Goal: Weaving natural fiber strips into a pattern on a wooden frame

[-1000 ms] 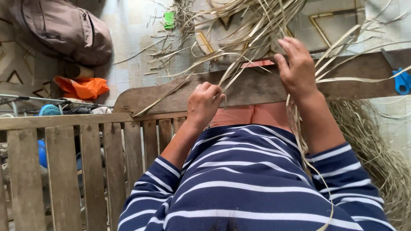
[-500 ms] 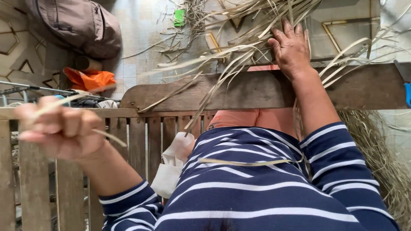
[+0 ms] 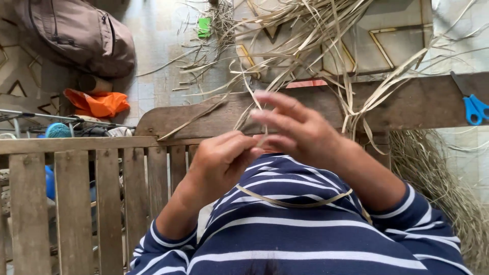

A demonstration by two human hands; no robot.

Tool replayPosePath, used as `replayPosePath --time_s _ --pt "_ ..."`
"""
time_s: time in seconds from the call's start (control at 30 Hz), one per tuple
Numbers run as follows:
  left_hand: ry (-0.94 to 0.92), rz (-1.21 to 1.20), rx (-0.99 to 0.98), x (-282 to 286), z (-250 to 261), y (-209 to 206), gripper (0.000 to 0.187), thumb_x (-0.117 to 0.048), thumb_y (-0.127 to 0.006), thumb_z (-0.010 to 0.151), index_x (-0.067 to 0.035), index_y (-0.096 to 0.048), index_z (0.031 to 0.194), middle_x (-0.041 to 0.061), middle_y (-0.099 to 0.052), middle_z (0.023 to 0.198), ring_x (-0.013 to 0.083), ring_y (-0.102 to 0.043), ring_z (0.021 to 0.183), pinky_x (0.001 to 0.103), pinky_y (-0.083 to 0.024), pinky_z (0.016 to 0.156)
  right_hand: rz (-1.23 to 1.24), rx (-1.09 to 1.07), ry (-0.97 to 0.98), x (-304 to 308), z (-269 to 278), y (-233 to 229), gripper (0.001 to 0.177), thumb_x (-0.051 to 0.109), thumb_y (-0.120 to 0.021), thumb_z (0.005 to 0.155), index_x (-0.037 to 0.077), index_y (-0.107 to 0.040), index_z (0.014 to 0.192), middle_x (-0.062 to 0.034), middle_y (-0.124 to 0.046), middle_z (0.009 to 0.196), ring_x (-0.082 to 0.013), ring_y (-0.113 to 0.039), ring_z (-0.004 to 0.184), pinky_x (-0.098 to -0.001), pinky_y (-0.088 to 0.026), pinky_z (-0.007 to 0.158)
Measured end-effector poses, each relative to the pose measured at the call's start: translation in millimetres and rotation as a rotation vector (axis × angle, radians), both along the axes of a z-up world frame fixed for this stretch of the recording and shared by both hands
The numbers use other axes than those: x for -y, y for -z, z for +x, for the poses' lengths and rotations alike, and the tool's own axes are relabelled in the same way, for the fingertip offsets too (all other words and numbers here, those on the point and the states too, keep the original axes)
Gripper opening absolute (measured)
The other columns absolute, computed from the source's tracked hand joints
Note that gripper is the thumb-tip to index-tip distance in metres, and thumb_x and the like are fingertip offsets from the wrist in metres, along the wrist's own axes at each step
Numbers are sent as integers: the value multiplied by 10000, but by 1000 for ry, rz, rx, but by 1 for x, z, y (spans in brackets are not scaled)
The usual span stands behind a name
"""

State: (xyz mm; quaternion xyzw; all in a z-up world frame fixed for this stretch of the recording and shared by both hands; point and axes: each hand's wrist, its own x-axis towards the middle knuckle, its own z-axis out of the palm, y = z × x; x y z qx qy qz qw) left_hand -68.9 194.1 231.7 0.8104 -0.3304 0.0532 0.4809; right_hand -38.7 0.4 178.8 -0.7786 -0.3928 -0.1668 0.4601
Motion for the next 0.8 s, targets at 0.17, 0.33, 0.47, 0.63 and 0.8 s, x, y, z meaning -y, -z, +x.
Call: replayPosePath --time_s 0.17,0.33,0.47,0.63,0.8 --pt "184 -262 -354 -13 -5 -28 173 -123 -525 853 -81 -594 700 40 -550 559 190 -468 443 264 -434 441 242 -121 21 -12 -13 12 165 68 -554 853 -4 -619 986 -129 -630 906 -291 -648 780 -341 -509 728" --pt "693 -1265 -552 -66 8 21 304 -360 -520 916 -121 -704 954 123 -634 710 219 -571 642 399 -538 609 176 -141 175 2 -7 28 85 56 -585 847 64 -650 901 -64 -627 878 -217 -636 736 -296 -500 677" --pt "516 -1086 -831 -22 28 86 345 -202 -412 936 110 -520 1039 307 -564 934 353 -589 901 420 -457 841 169 -117 236 11 -14 28 51 135 -638 834 100 -646 797 -32 -611 871 -162 -604 711 -282 -498 664" --pt "533 -1154 -1258 50 27 110 510 -337 -465 943 18 -372 1297 126 -603 1136 183 -624 987 287 -503 894 -210 35 -40 12 -40 26 144 125 -556 842 56 -528 719 -107 -525 710 -290 -546 602 -363 -472 538" --pt "-13 -1364 -1348 63 86 182 147 -226 -447 933 -99 -522 924 -49 -310 603 60 -309 489 179 -292 444 -223 -248 -273 44 -69 -30 139 126 -543 835 34 -535 731 -84 -471 588 -272 -490 494 -374 -384 409"
